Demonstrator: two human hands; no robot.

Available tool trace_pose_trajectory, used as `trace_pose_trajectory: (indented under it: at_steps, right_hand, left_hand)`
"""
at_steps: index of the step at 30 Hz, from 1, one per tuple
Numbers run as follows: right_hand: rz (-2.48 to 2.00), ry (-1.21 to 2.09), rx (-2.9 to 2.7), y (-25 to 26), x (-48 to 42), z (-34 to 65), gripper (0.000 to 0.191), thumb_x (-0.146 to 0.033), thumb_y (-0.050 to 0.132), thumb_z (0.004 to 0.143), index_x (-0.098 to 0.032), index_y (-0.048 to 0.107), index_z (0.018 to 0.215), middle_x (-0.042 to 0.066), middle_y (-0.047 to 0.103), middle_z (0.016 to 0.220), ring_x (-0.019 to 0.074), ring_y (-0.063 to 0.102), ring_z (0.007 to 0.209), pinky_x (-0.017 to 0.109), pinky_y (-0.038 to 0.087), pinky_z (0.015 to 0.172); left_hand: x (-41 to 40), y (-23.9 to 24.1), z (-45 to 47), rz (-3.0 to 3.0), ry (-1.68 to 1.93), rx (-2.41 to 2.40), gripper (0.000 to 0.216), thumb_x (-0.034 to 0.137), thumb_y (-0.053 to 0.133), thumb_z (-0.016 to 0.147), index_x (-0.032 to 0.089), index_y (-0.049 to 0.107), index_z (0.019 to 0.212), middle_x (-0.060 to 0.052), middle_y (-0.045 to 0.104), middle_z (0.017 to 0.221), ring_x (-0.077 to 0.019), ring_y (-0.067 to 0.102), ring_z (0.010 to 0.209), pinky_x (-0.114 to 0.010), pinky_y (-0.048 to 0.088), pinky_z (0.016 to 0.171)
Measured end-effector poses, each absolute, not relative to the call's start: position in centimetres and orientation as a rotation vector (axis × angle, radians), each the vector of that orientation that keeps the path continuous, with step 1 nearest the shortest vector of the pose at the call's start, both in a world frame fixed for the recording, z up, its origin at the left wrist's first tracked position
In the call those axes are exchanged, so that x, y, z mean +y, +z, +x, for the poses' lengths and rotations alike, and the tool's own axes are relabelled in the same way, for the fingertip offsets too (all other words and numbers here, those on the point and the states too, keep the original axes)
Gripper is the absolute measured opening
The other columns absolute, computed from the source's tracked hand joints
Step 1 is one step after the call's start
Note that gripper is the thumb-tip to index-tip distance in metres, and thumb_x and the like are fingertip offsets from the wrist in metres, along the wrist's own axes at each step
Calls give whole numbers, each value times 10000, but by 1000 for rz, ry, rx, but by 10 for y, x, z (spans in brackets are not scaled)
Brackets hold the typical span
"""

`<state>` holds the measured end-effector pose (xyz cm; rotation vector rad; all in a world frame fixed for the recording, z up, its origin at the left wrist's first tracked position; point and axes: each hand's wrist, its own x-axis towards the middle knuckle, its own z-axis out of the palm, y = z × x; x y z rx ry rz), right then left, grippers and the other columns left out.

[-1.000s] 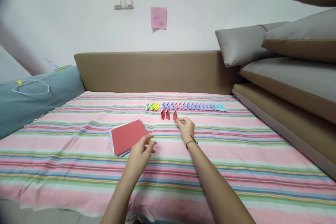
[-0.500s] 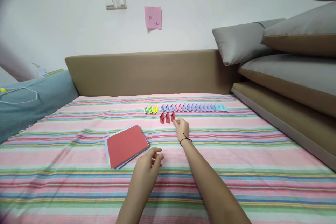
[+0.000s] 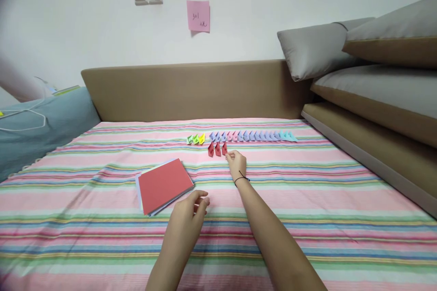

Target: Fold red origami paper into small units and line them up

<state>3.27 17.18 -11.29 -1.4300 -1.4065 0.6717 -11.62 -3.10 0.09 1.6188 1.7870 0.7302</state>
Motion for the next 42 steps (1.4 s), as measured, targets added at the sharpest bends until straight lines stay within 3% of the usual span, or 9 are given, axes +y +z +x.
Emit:
trace_pose_trajectory:
  at_steps: [15,20,26,29,34,42]
  right_hand:
    - [-1491,517,-1497,-111,169,35,248,-322,538,899,-142,583,1064,58,621,1026,156,620,847,347,530,738]
    - [-1513,305,-1523,-105,161,37,213,-306,590,838,-133,607,963,37,634,810,147,603,705,304,498,700]
    - [-1451,-5,-1725,-94,154,19,210,-265,486,849,-188,654,947,57,628,820,179,549,707,278,414,643]
    - [-1431,-137,-1831,-88,156,5,259,-204,462,849,-205,657,1019,96,627,988,215,538,817,302,394,655]
    - [-1418,-316,-1931,-87,159,-4,274,-141,482,820,-197,683,999,130,528,1291,331,397,1131,444,326,858]
    - [-1434,-418,-1995,-99,164,0,329,-106,426,817,-193,658,1033,91,601,1236,341,348,1209,536,182,980]
  left_hand:
    - [-35,4,-115,1631,710,1823,256,275,409,870,194,627,975,-66,704,887,-222,633,811,-291,413,660]
    - [-34,6,-115,1651,685,1845,269,275,409,874,187,636,987,-83,705,898,-214,646,819,-277,421,665]
    - [-35,9,-113,1677,654,1873,279,278,405,884,191,639,1009,-88,707,925,-208,652,836,-261,419,669]
    - [-36,9,-112,1692,639,1894,284,285,402,889,193,642,1012,-91,705,900,-212,652,825,-260,408,654]
    - [-38,8,-111,1703,644,1884,302,267,380,895,179,641,1018,-103,702,902,-227,647,819,-280,391,645]
    - [-39,11,-111,1692,652,1867,305,251,362,894,179,643,989,-102,704,891,-234,644,822,-291,376,626]
